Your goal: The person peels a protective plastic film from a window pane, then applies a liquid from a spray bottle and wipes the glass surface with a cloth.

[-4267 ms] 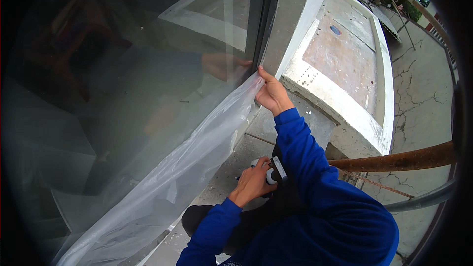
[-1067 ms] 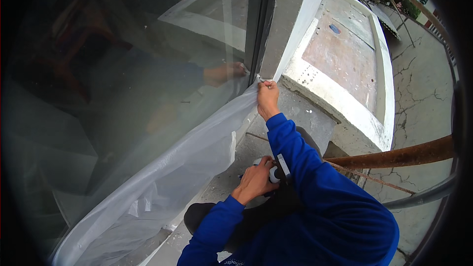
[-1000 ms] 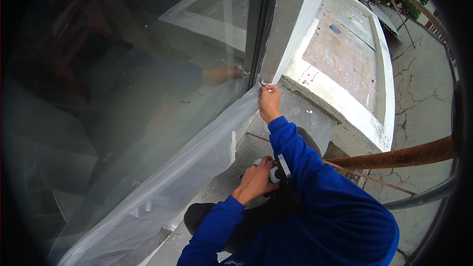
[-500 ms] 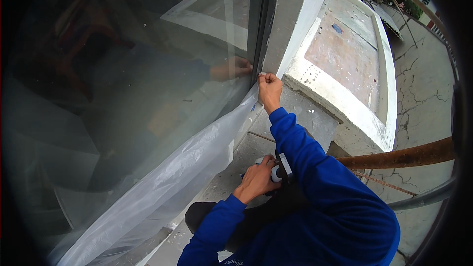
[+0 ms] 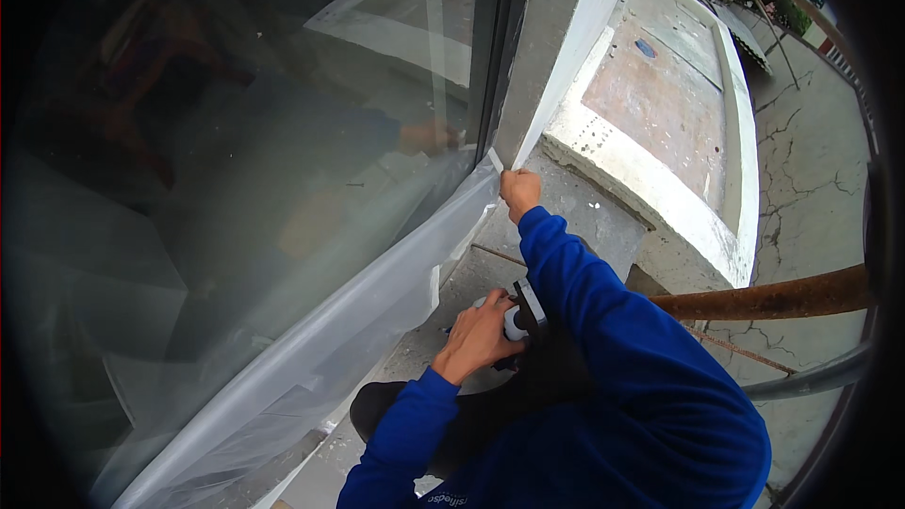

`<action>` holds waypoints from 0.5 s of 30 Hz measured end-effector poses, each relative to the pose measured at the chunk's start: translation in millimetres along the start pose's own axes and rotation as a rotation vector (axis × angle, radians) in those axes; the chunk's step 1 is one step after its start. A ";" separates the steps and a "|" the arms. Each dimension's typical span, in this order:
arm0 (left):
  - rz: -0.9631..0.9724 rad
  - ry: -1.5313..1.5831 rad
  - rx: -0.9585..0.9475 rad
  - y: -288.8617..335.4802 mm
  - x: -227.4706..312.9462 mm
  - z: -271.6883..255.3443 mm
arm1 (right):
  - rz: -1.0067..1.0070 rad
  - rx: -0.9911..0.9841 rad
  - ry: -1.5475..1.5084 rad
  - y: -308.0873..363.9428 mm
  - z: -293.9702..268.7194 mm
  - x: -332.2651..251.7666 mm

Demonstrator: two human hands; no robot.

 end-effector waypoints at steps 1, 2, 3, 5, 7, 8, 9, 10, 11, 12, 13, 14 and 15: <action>-0.026 -0.009 -0.006 1.6 -0.8 -2.8 | -0.243 -0.034 0.278 2.4 -0.3 -6.3; -0.026 -0.008 -0.005 2.4 -1.5 -2.5 | -0.245 -0.035 0.278 0.2 -6.4 -1.9; -0.012 -0.023 0.018 2.9 -1.9 -2.5 | -0.174 -0.438 0.533 0.9 5.1 11.7; 0.001 -0.039 0.041 3.4 -5.3 -1.3 | -0.093 -0.845 0.780 13.9 11.1 30.4; 0.044 0.032 0.083 5.0 -9.1 0.4 | -0.277 -0.965 1.123 40.5 9.6 25.7; 0.040 0.033 0.084 5.0 -8.6 0.7 | -0.424 -0.611 1.000 55.9 -1.0 -3.4; 0.040 0.012 0.070 4.7 -8.3 0.5 | -0.425 -0.617 0.999 55.3 2.8 -3.2; 0.038 -0.009 0.056 5.5 -8.8 0.5 | -0.435 -0.629 0.960 52.0 10.6 -3.7; 0.028 -0.010 0.057 7.8 -9.4 -0.2 | -0.446 -0.642 0.920 49.2 20.1 -3.1; 0.038 -0.005 0.066 7.2 -5.0 -0.4 | -0.441 -0.636 0.922 39.0 21.6 4.9; 0.051 0.001 0.073 4.3 -0.5 0.3 | -0.398 -0.532 0.658 21.6 17.0 12.0; 0.061 0.005 0.068 1.0 3.9 0.9 | -0.355 -0.422 0.396 2.9 10.4 20.0; 0.051 -0.002 0.057 2.5 3.5 -0.1 | -0.351 -0.431 0.393 0.5 17.6 14.5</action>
Point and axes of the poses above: each hand's wrist, its own y-axis away from the middle knuckle, its own z-axis out of the palm, x = y × z, the point moved 5 cm from there along -y, towards the middle knuckle, and after that the axes turned 2 degrees about y, right-handed, at the moved point
